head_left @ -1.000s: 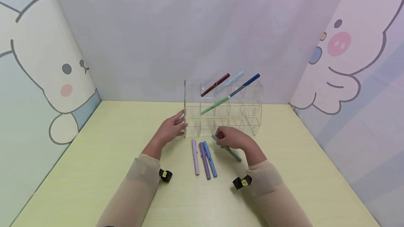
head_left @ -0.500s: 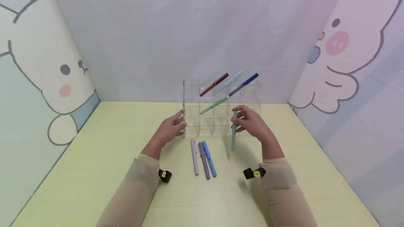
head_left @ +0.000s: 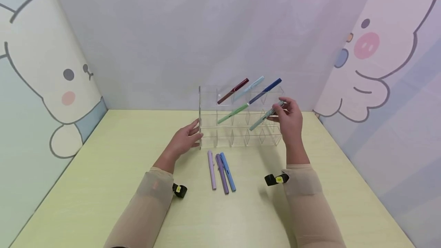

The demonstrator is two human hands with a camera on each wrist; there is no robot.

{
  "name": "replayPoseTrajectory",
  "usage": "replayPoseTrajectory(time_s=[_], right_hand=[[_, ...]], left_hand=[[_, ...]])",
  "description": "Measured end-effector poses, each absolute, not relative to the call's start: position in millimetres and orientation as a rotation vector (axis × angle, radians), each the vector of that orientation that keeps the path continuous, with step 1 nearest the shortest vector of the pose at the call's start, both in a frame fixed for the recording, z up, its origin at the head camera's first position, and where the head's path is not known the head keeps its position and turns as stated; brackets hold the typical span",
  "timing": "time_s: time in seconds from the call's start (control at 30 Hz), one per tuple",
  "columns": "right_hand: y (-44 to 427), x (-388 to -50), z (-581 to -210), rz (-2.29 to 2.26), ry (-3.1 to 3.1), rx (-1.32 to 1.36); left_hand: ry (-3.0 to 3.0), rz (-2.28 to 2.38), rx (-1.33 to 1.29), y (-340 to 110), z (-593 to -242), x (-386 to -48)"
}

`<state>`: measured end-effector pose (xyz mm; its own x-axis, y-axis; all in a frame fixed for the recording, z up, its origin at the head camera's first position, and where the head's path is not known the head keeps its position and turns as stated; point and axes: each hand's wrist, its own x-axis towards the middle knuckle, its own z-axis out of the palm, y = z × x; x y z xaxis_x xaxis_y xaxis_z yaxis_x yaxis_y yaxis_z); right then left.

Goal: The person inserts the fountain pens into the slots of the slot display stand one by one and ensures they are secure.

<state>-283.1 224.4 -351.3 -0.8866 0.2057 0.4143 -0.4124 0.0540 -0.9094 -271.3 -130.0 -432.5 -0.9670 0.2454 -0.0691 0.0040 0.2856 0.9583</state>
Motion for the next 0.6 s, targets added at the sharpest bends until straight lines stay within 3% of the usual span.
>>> replayPoseTrajectory(time_s=[0.43, 0.6], right_hand=[[208.9, -302.6, -335.0, 1.729, -1.748, 0.194], [199.0, -295.6, -328.5, 1.743, -1.781, 0.180]], left_hand=[[2.345, 1.757, 0.224, -129.6, -433.0, -270.5], [2.343, 1.764, 0.229, -129.9, -432.5, -270.2]])
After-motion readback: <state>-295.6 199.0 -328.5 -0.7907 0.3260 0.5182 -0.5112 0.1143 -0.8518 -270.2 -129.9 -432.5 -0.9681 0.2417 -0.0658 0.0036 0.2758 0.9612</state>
